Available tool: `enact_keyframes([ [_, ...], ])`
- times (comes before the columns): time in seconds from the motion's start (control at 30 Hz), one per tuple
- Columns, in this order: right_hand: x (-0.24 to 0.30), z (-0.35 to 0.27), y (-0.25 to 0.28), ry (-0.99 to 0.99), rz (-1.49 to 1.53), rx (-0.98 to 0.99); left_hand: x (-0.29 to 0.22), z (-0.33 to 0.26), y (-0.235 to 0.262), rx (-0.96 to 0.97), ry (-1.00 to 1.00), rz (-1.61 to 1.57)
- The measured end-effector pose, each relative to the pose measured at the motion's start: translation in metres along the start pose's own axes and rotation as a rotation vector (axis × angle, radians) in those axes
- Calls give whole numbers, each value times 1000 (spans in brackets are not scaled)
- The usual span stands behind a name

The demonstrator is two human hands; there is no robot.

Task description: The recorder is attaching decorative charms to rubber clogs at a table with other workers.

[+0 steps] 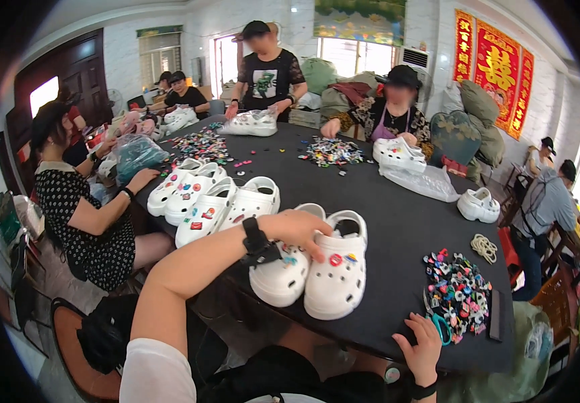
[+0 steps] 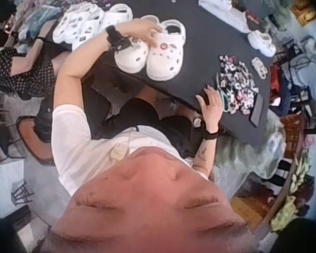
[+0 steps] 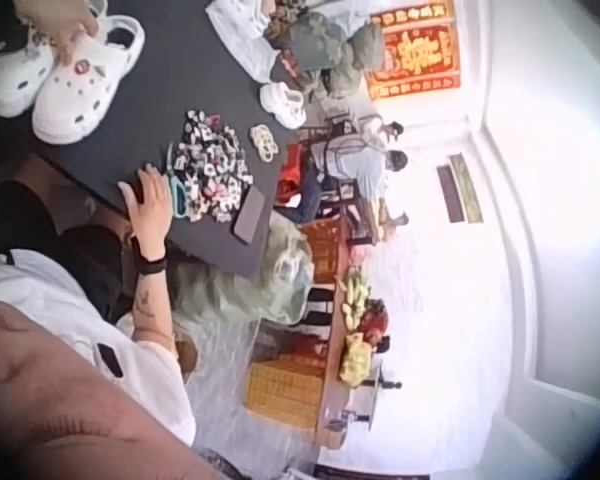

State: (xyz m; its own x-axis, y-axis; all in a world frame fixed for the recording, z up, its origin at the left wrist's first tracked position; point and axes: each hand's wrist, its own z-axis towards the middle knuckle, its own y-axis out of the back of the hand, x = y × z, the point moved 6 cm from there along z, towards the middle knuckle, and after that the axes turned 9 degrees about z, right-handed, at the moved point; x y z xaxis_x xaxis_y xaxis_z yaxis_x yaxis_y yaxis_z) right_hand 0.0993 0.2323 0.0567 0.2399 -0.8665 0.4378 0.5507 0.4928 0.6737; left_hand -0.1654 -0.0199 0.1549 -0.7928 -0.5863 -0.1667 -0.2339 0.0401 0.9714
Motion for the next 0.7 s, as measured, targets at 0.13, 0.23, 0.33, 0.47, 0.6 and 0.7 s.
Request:
enact_keyframes([
  [0.13, 1, -1, -1, -28, 16, 0, 40, -19, -4, -61, 93, -78],
  [0.23, 4, -1, -1, -48, 4, -4, 44, -17, -10, -106, 109, -27],
  [0.33, 9, 1, 0, -58, -5, -2, 14, -25, -5, -466, 132, 316],
  [0.47, 23, 5, 7, 18, -65, -36, -85, -22, -35, -654, -533, 266],
  [0.6, 27, 9, 8, 1, -46, 0, -100, -1, -78, -401, -490, 414],
  [0.7, 29, 11, 8, 21, -29, 6, -91, 2, -83, -418, -461, 416],
])
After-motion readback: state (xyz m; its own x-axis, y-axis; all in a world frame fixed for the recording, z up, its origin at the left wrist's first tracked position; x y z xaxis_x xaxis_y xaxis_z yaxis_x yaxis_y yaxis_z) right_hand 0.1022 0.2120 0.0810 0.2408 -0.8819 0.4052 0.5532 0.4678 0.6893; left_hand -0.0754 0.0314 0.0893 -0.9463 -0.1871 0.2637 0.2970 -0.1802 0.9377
